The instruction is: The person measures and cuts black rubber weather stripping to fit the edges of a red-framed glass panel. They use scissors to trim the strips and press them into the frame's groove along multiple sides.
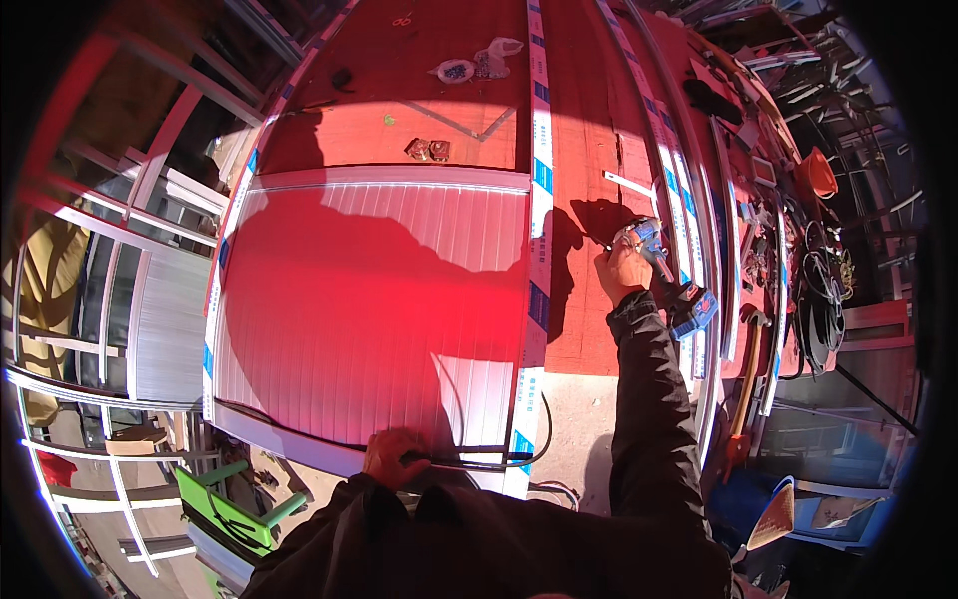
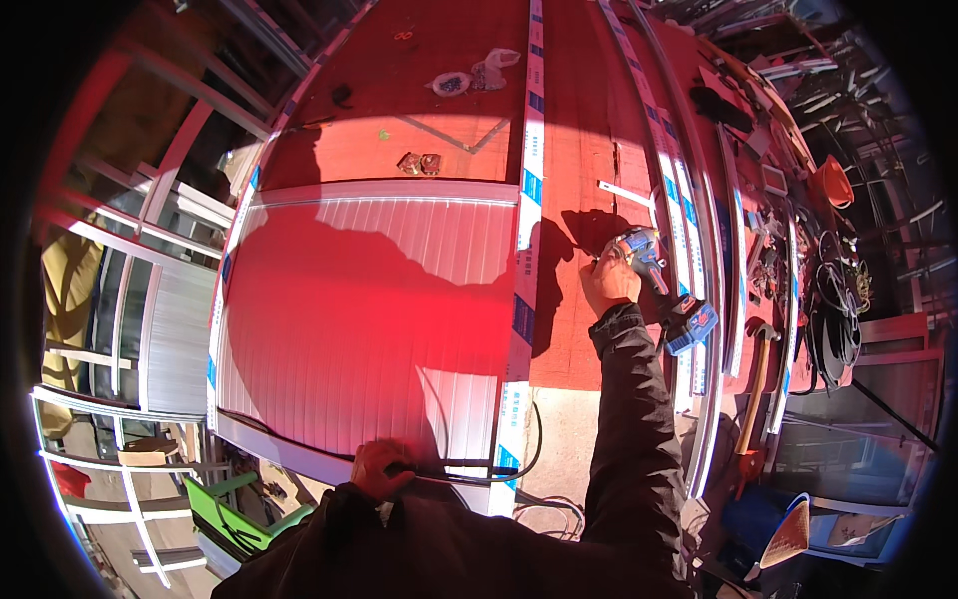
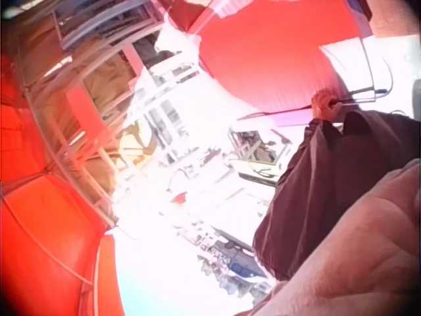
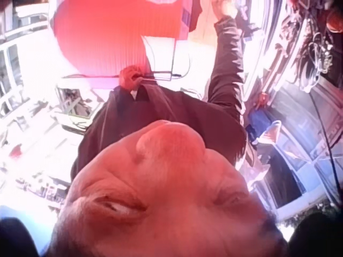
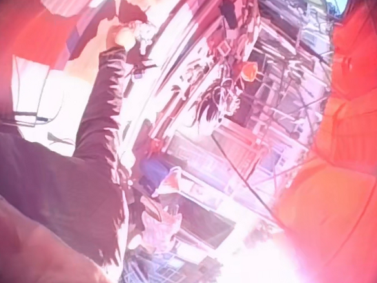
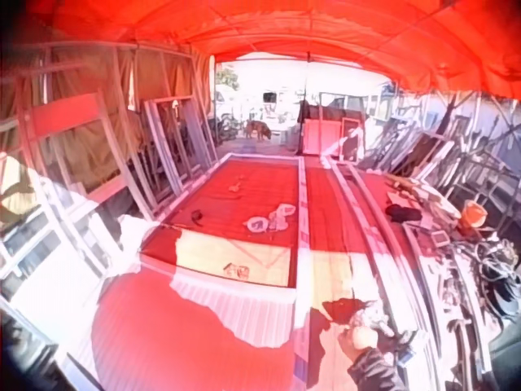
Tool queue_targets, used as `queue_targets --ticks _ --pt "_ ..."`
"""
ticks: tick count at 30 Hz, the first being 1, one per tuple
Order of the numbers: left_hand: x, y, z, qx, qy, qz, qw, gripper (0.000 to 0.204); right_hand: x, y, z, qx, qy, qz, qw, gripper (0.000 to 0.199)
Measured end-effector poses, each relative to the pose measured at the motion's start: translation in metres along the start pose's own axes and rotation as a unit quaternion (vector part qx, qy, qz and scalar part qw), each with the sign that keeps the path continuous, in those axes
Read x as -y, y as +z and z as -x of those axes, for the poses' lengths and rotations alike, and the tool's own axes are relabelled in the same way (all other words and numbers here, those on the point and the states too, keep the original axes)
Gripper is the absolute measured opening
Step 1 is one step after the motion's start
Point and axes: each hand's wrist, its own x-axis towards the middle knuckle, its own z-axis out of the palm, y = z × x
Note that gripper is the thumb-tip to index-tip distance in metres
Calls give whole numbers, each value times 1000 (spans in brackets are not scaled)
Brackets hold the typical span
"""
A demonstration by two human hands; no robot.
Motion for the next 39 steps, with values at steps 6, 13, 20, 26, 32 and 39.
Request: queue_targets --ticks 6,13,20,26,32,39 --pt "12 4 2 1 34 13 999 19 -18 1 53 -79 -20 -37 996 23" --pt "39 10 -5 -20 79 8 997 26 29 -86 81 -224 79 -363 901 25" --pt "-15 -29 -75 -127 -79 364 919 50 143 -105 239 24 170 -675 717 27" --pt "-34 -18 -56 103 -37 505 856 46 239 -75 348 3 193 -756 626 14" --pt "-41 -39 0 277 -177 559 761 38 268 -71 424 144 195 -896 373 34" --pt "-32 -11 57 418 -199 493 736 38 262 -74 496 202 290 -846 399 24"
